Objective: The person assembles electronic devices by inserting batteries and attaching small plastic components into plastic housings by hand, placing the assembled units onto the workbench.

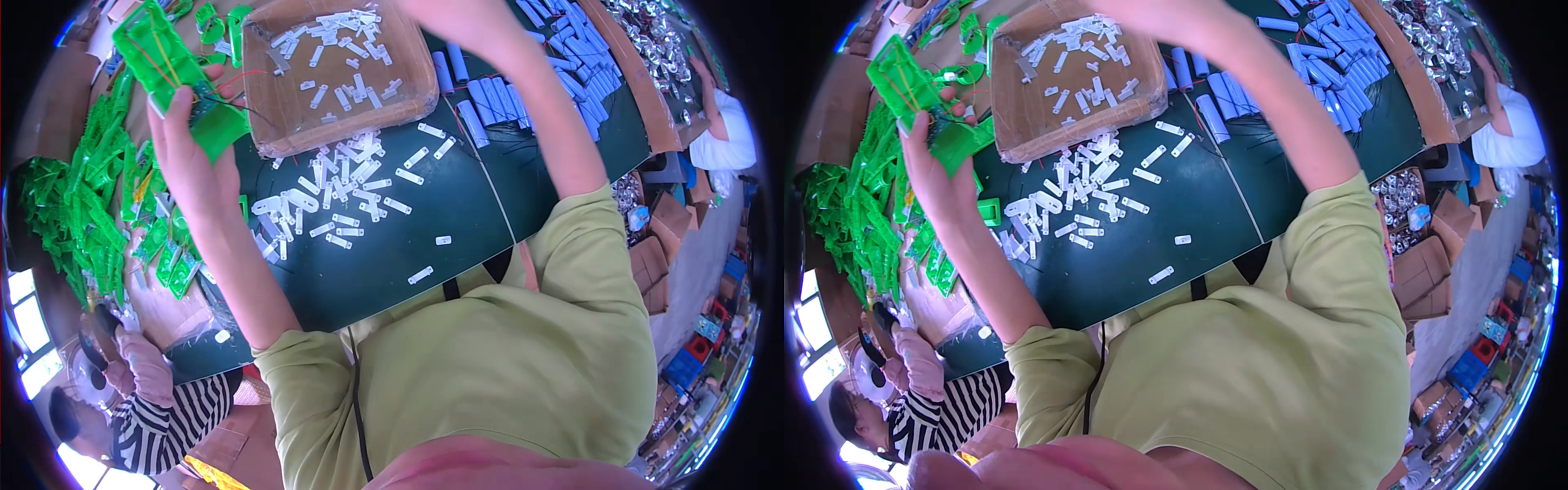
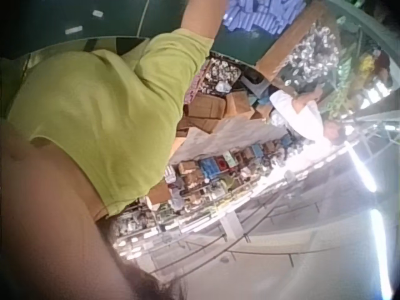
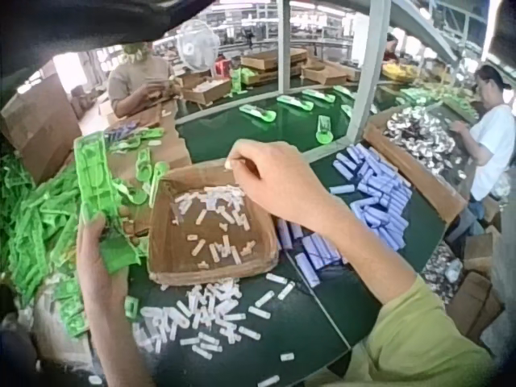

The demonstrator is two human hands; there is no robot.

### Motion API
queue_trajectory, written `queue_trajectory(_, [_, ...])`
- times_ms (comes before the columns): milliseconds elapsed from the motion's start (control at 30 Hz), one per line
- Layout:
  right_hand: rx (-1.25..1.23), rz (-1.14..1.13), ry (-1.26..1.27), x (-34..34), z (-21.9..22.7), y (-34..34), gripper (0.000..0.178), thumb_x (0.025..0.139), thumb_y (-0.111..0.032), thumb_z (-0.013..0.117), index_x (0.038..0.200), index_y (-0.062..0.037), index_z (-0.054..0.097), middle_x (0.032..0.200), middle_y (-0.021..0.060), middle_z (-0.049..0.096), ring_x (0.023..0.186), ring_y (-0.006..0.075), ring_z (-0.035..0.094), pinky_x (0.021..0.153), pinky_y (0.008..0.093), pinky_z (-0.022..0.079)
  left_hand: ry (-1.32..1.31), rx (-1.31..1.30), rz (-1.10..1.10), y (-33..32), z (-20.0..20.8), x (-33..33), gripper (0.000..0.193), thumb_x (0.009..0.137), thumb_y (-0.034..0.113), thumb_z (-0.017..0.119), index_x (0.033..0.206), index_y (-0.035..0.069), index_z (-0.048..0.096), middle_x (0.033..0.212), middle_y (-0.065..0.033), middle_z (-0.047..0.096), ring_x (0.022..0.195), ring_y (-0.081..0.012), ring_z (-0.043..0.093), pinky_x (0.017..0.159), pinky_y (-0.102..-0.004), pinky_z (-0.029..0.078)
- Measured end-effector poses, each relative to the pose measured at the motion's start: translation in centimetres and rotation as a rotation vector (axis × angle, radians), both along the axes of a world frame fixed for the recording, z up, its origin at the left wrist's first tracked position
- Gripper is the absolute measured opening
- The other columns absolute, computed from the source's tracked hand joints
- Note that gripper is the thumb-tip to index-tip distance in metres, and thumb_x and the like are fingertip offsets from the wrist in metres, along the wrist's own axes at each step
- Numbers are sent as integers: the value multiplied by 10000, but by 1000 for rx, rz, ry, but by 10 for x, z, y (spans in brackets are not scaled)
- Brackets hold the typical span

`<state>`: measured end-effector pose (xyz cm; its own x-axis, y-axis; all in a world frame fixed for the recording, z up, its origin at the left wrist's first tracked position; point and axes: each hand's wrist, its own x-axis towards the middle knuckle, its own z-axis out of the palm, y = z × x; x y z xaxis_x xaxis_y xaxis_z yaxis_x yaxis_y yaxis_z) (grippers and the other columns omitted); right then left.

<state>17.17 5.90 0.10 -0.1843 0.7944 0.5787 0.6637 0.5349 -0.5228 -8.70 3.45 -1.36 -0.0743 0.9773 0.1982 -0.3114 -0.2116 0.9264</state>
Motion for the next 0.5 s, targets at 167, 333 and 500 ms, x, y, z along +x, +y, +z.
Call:
queue_trajectory(167, [-290,-19,-44,34,-23,-28,124,884,-117,552,918,-19,620,670,91,601,580,164,580,536,283,440,145,-3,145,4,-1,-7,342,889,109,426,1217,12,426,1006,-184,606,822,-232,594,703,-381,520])
queue_trajectory(333, [-469,432,-165,-4,-71,-101,194,845,-169,585,1014,-78,610,796,102,620,713,278,611,650,369,489,109,-46,285,1,2,-34,354,907,150,391,1198,-31,481,1084,-206,586,937,-281,588,858,-480,474])
queue_trajectory(500, [-299,248,-312,-10,-109,-82,262,856,-185,565,1104,-101,572,922,107,619,823,288,611,719,380,491,131,-31,363,2,7,-36,398,919,185,378,1208,-80,443,1174,-246,518,1025,-324,542,949,-478,419])
